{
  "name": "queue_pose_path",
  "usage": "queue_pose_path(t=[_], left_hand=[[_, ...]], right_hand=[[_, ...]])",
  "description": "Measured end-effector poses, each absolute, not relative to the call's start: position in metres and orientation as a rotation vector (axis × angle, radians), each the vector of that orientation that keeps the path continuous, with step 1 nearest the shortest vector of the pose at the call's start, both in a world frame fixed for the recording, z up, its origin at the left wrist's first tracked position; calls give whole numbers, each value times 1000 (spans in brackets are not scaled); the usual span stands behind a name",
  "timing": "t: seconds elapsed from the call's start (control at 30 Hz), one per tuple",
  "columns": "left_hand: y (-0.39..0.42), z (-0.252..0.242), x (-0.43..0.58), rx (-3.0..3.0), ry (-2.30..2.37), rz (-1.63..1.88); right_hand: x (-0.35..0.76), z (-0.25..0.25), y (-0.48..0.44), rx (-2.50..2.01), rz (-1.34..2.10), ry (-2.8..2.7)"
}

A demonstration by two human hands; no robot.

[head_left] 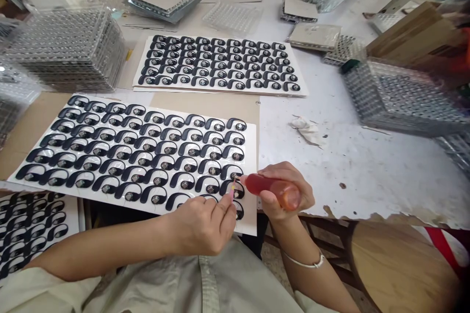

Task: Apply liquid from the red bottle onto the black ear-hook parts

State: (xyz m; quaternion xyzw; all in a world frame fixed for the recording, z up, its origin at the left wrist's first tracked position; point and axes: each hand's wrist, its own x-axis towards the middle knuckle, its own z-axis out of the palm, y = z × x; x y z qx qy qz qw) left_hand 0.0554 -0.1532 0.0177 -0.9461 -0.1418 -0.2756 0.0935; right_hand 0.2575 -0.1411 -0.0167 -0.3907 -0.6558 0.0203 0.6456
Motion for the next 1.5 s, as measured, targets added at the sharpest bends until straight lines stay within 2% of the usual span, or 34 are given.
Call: queue_pose_path(t=[0.7,1.2,1.5], left_hand=[[-153,20,55,-2812,-402,-806],[-155,15,53,-2816,-382,-767],[-155,17,54,-2810,-415,-811]], right_hand=[[260,-20,-146,-932,-158,-1558],[264,-29,-160,-955,-235,-1366],[262,-26,-157,-946,-134,-1485]])
